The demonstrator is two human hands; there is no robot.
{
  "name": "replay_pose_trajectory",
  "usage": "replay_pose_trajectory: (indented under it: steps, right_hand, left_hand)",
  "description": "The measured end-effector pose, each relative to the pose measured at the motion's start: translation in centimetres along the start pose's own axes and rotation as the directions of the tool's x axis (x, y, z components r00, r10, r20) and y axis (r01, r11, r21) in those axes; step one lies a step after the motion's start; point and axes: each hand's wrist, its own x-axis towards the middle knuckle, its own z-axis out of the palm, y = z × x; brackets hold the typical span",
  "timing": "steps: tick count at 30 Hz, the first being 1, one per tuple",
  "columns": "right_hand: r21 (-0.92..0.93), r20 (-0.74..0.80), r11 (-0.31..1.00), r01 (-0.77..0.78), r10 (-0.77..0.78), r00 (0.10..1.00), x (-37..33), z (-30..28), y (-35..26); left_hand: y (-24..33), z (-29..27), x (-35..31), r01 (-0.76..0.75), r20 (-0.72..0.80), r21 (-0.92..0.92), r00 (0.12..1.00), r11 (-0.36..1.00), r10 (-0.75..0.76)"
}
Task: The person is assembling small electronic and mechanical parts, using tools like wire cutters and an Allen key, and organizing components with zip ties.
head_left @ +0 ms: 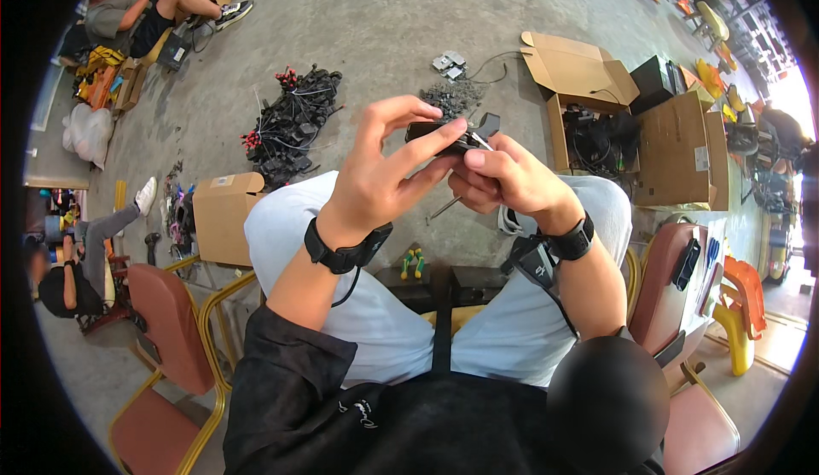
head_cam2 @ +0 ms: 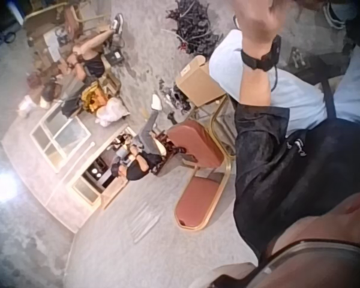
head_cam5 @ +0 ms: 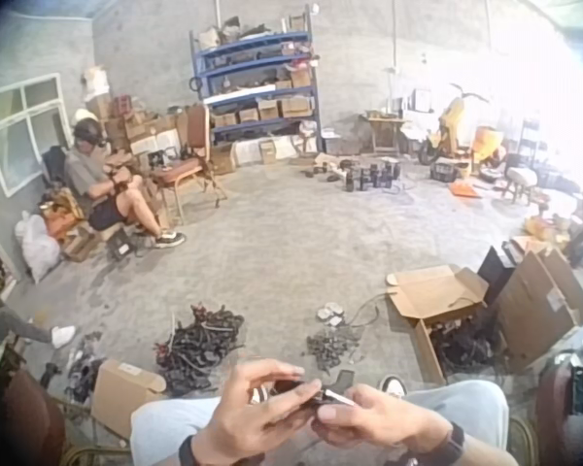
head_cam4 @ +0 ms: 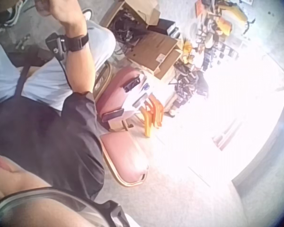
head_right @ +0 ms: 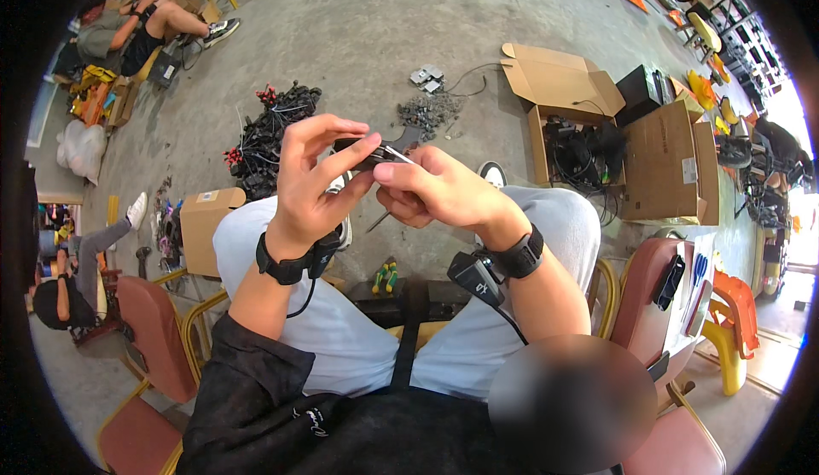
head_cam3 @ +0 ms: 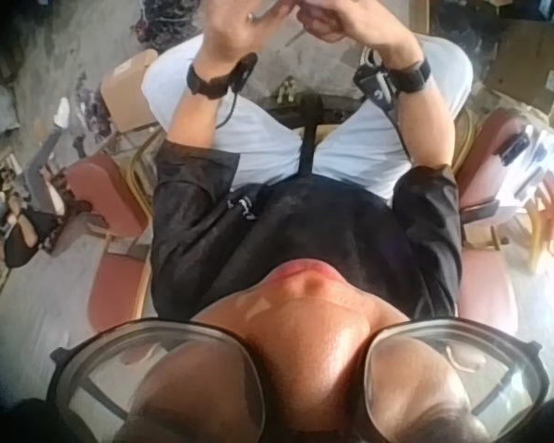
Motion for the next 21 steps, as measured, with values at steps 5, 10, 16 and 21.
replay_pose_trajectory:
  steps: [5,10,16,21]
  right_hand:
    - [0.163,0.043,0.983,-0.089,0.083,0.996,0.1,0.5,0.0]
    - [0.304,0.080,0.940,-0.156,0.138,0.987,0.3,0.7,-0.4]
    - [0.461,0.087,0.852,-0.248,0.235,0.968,0.6,0.3,-0.2]
    - [0.565,0.096,0.765,-0.310,0.312,0.945,0.8,-0.2,-0.1]
  left_hand:
    - [0.3,0.3,-0.9,0.229,0.022,-0.339,0.972,0.913,-0.235]
    - [0.4,-0.3,0.0,0.112,0.107,-0.219,0.990,0.969,-0.090]
    - [0.4,-0.2,-0.2,0.288,0.140,-0.265,0.956,0.920,-0.259]
    - [0.7,-0.4,-0.5,0.504,0.266,-0.264,0.858,0.822,-0.440]
